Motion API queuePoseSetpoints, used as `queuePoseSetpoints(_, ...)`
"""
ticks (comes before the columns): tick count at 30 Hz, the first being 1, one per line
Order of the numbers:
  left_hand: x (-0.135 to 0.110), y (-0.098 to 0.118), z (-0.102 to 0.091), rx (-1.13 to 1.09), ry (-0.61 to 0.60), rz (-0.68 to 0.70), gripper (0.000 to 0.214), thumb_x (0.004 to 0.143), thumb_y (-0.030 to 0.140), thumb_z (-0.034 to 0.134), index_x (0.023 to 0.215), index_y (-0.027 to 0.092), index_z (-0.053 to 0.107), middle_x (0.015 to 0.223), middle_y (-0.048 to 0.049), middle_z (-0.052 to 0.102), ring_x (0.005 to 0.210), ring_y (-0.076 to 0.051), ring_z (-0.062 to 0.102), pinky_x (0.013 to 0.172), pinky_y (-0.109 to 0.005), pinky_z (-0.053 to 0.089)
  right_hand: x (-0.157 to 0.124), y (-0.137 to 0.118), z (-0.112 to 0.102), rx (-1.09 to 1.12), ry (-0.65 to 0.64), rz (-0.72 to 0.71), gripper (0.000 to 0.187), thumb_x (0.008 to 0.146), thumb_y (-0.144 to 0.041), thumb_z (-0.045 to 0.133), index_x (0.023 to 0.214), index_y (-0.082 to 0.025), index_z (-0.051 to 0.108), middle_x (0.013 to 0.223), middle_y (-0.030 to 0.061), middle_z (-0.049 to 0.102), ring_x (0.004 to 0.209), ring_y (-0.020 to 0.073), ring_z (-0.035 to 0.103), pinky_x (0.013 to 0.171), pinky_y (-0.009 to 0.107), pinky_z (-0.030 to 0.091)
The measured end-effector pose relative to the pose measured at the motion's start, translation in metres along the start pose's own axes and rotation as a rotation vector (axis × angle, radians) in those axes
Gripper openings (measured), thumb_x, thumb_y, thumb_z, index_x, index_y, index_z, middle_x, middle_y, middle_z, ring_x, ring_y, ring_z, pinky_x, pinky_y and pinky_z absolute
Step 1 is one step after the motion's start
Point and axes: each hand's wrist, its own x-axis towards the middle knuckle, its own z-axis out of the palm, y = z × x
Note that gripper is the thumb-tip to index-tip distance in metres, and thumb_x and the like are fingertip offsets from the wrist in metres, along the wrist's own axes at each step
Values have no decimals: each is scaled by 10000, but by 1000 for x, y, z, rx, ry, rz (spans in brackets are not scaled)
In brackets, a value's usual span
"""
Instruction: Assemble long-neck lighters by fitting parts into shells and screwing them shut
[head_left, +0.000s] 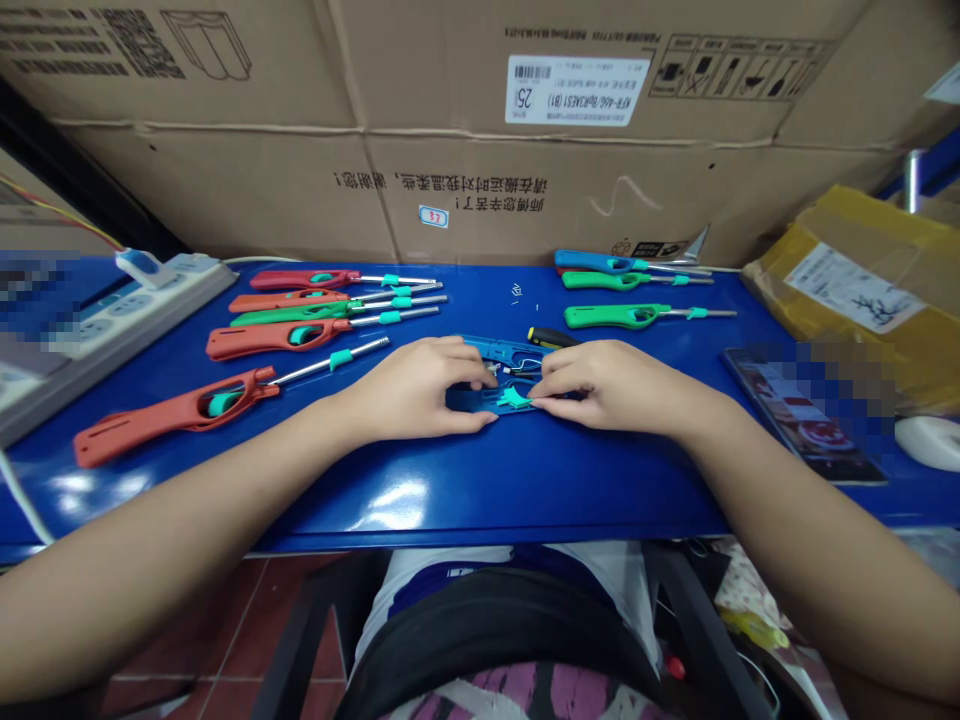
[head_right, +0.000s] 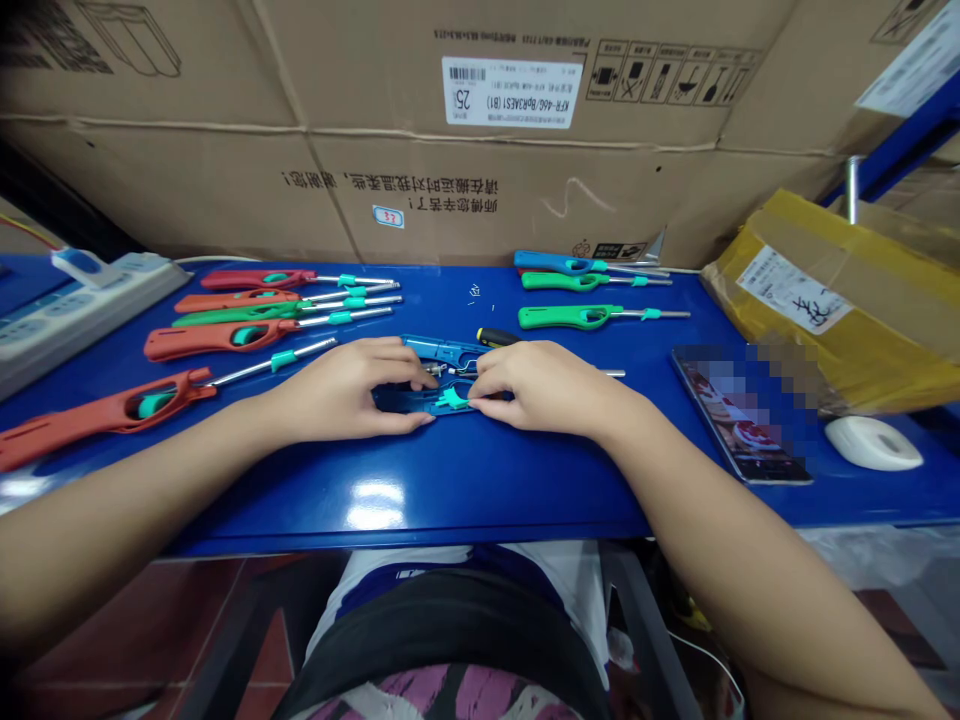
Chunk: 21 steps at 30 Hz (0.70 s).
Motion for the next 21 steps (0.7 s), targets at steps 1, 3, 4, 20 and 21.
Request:
queuePoseSetpoints(1, 0, 0, 0, 0, 1, -3, 279, 911, 398, 719, 1063, 169, 764, 942, -45, 734, 875, -203, 669, 842, -315, 493, 0, -1, 0, 3, -6, 0, 226, 980, -223, 587, 957, -189, 809, 917, 48, 744, 765, 161, 663, 665, 285, 410)
queuePoseSetpoints(3, 0, 0, 0, 11, 0, -6, 269, 899, 382, 718, 1061, 172, 760, 926, -38, 726, 862, -199, 665, 821, -312, 493, 0, -2, -2, 17, -7, 5, 234, 988, -253, 586, 954, -194, 810, 907, 42, 746, 769, 160, 663, 669, 285, 409)
queuePoseSetpoints(4, 0, 0, -1, 24, 0, -6, 270, 891, 378, 717, 1064, 174, 759, 918, -34, 724, 855, -199, 662, 814, -313, 491, 0, -2, -3, 19, 10, 17, 242, 993, -277, 584, 957, -198, 809, 903, 42, 747, 774, 162, 663, 673, 287, 409)
queuePoseSetpoints(20, -1, 3, -4, 110, -5, 33, 323, 965, 440, 644, 1148, 178, 693, 1108, -68, 739, 1022, -234, 686, 905, -345, 520, -29, 36, -34, -67, -100, 413, 132, 796, -316, 649, 877, -258, 735, 961, 6, 740, 808, 199, 633, 681, 310, 414)
queuePoseSetpoints(21, -1, 3, -4, 110, -7, 37, 309, 975, 431, 636, 1148, 180, 691, 1111, -69, 739, 1024, -233, 686, 909, -344, 521, -28, 35, -32, -58, -108, 409, 118, 793, -310, 647, 861, -251, 725, 945, 9, 735, 800, 197, 628, 679, 310, 410)
